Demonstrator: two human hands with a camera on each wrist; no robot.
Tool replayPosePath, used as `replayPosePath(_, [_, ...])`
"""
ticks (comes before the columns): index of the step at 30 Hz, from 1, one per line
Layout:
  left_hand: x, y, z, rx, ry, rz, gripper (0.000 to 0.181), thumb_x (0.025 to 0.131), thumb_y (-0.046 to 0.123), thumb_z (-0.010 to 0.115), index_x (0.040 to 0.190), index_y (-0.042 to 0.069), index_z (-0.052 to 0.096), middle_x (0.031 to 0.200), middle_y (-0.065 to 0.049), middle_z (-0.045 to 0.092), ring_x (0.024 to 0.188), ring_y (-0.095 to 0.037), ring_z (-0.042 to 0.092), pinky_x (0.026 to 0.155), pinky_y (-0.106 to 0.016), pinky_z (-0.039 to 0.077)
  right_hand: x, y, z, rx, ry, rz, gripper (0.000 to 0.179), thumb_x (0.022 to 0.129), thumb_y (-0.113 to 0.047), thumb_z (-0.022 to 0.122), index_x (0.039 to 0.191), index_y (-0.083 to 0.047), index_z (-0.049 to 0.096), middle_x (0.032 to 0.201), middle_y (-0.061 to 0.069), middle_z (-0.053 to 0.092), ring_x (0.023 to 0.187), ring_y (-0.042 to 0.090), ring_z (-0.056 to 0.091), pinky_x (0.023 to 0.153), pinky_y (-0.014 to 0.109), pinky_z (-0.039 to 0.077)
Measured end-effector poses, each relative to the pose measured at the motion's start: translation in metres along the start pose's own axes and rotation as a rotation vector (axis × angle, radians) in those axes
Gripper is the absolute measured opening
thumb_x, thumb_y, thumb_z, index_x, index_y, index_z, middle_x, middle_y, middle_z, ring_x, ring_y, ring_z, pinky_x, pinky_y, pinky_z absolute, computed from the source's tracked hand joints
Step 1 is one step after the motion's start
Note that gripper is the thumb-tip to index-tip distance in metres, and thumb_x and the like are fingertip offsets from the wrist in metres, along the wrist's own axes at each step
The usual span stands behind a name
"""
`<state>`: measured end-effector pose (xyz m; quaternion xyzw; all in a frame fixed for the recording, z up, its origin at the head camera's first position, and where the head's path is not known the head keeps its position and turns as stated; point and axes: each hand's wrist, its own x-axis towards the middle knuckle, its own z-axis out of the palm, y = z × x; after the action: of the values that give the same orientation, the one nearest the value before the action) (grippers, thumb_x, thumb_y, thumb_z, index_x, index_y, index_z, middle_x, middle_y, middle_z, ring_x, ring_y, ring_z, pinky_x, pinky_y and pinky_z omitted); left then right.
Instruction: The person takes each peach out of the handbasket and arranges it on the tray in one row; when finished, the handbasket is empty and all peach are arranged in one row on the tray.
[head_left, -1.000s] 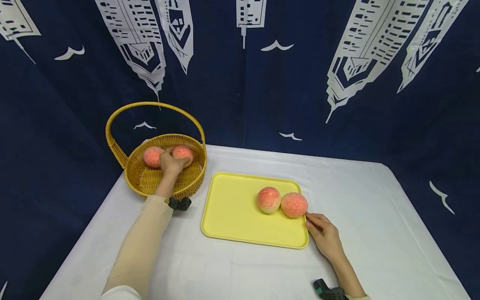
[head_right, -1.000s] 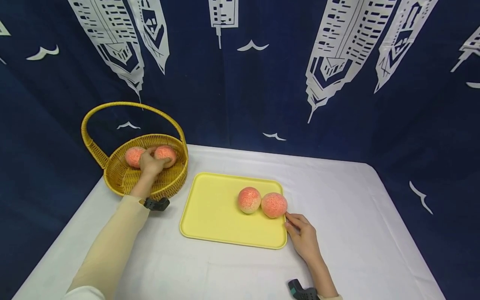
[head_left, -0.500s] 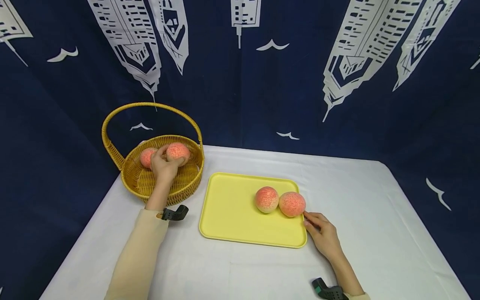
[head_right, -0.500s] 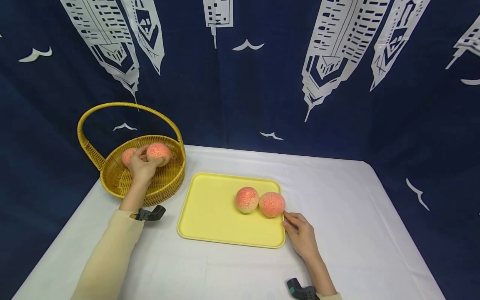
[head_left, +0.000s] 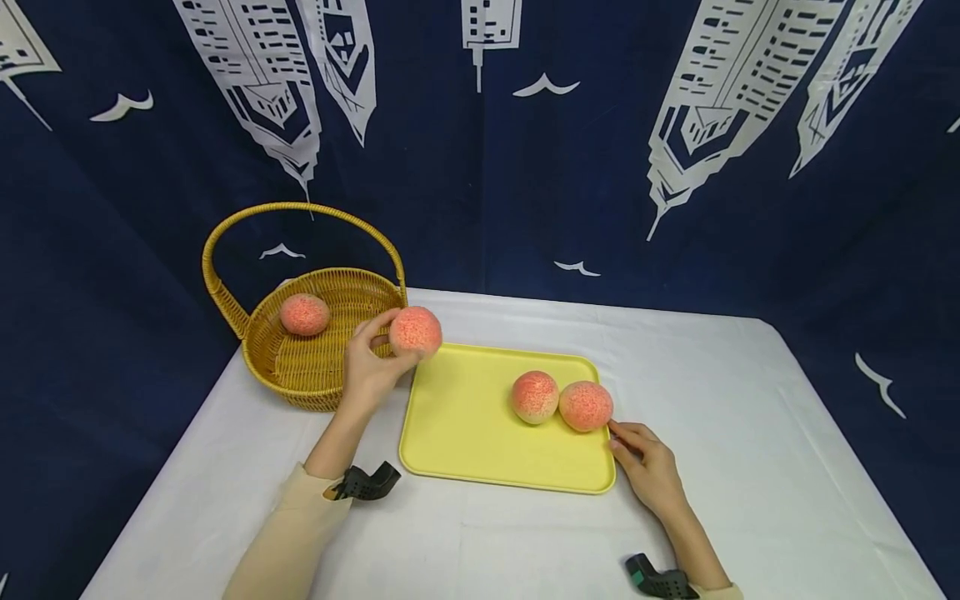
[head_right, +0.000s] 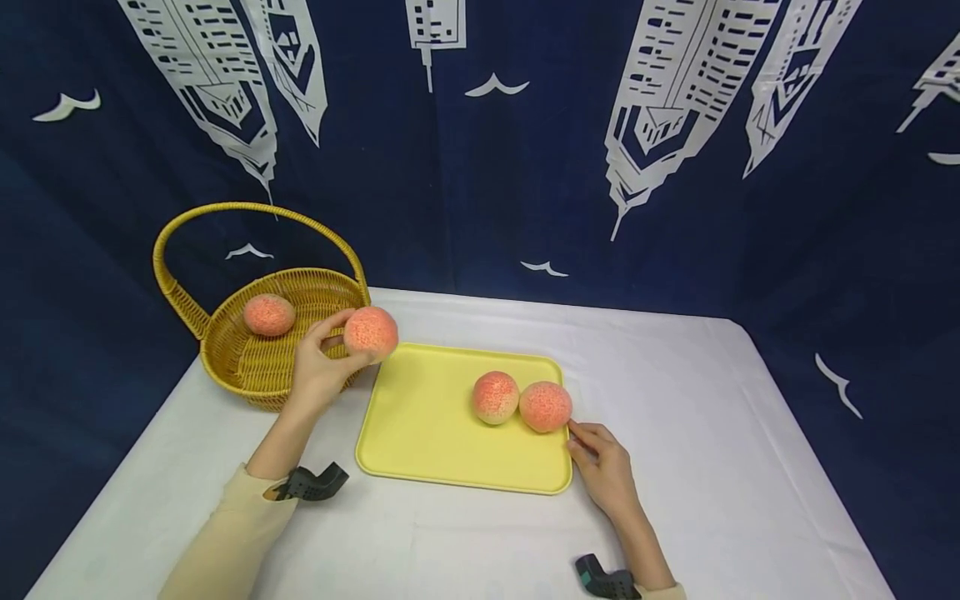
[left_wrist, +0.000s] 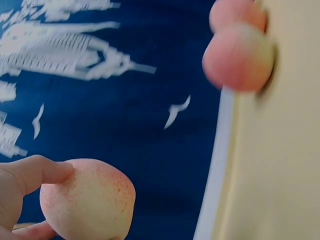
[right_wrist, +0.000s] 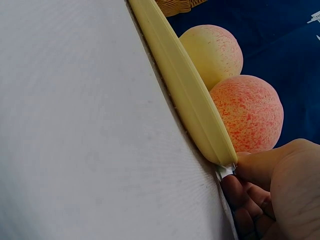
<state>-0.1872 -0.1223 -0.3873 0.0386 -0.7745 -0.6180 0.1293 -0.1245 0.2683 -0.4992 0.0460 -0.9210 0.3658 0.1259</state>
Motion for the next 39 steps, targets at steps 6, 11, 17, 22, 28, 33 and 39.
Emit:
replayPosePath(6, [-0.016, -0.011, 0.032, -0.017, -0.149, 0.034, 0.067, 0.069, -0.001, 0.081, 0.132, 0.005, 0.06, 0.126, -0.015, 0.054, 0.109, -0.032, 0.058, 0.078, -0.028, 0.054, 0.001, -0.001, 0.0, 0.003, -0.006, 0.002, 0.032, 0.092, -0.008, 0.065, 0.123, -0.001, 0.066, 0.111, 0.011, 0.068, 0.102, 0.022, 0.062, 0.082, 0.001, 0.035])
replayPosePath(11, [-0.025, -0.022, 0.053, 0.008, -0.205, 0.021, 0.067, 0.067, 0.001, 0.082, 0.13, 0.008, 0.061, 0.125, -0.014, 0.056, 0.108, -0.032, 0.059, 0.084, -0.041, 0.054, 0.001, -0.001, -0.001, 0.0, -0.004, -0.002, 0.032, 0.092, -0.009, 0.065, 0.123, 0.0, 0.067, 0.111, 0.013, 0.068, 0.101, 0.022, 0.062, 0.081, 0.003, 0.037])
replayPosePath(17, [-0.028, -0.035, 0.07, 0.031, -0.239, -0.008, 0.067, 0.067, 0.003, 0.084, 0.13, 0.008, 0.062, 0.126, -0.013, 0.057, 0.106, -0.03, 0.06, 0.08, -0.034, 0.053, 0.0, -0.001, -0.002, -0.002, 0.003, -0.002, 0.032, 0.092, -0.008, 0.066, 0.123, -0.002, 0.067, 0.111, 0.01, 0.068, 0.1, 0.006, 0.058, 0.081, 0.0, 0.035])
replayPosePath(22, [-0.03, -0.045, 0.079, 0.053, -0.261, -0.02, 0.065, 0.068, 0.004, 0.084, 0.129, 0.009, 0.062, 0.124, -0.013, 0.057, 0.106, -0.029, 0.06, 0.077, -0.03, 0.052, 0.0, -0.001, -0.001, 0.004, -0.002, -0.007, 0.032, 0.092, -0.008, 0.065, 0.124, -0.001, 0.066, 0.111, 0.011, 0.068, 0.097, 0.0, 0.056, 0.078, 0.003, 0.038])
replayPosePath(28, [-0.031, -0.054, 0.085, 0.067, -0.278, -0.033, 0.065, 0.07, 0.005, 0.084, 0.13, 0.009, 0.061, 0.125, -0.012, 0.057, 0.107, -0.029, 0.059, 0.079, -0.032, 0.051, 0.0, -0.003, -0.001, 0.02, 0.005, -0.008, 0.031, 0.092, -0.007, 0.065, 0.123, -0.001, 0.067, 0.111, 0.011, 0.068, 0.095, 0.0, 0.056, 0.077, 0.002, 0.038])
replayPosePath(33, [-0.031, -0.058, 0.086, 0.073, -0.281, -0.026, 0.065, 0.071, 0.004, 0.083, 0.132, 0.008, 0.06, 0.127, -0.013, 0.056, 0.105, -0.029, 0.058, 0.077, -0.031, 0.051, -0.001, -0.002, 0.0, 0.017, 0.011, -0.014, 0.031, 0.092, -0.007, 0.066, 0.122, -0.001, 0.067, 0.11, 0.011, 0.068, 0.096, -0.002, 0.056, 0.078, 0.0, 0.036])
replayPosePath(39, [-0.031, -0.059, 0.088, 0.065, -0.293, -0.012, 0.066, 0.072, 0.003, 0.083, 0.132, 0.007, 0.058, 0.127, -0.014, 0.055, 0.106, -0.029, 0.058, 0.074, -0.03, 0.053, -0.001, 0.001, 0.0, 0.012, 0.015, -0.025, 0.032, 0.091, -0.006, 0.066, 0.122, -0.001, 0.067, 0.11, 0.01, 0.068, 0.096, -0.008, 0.053, 0.078, 0.0, 0.037])
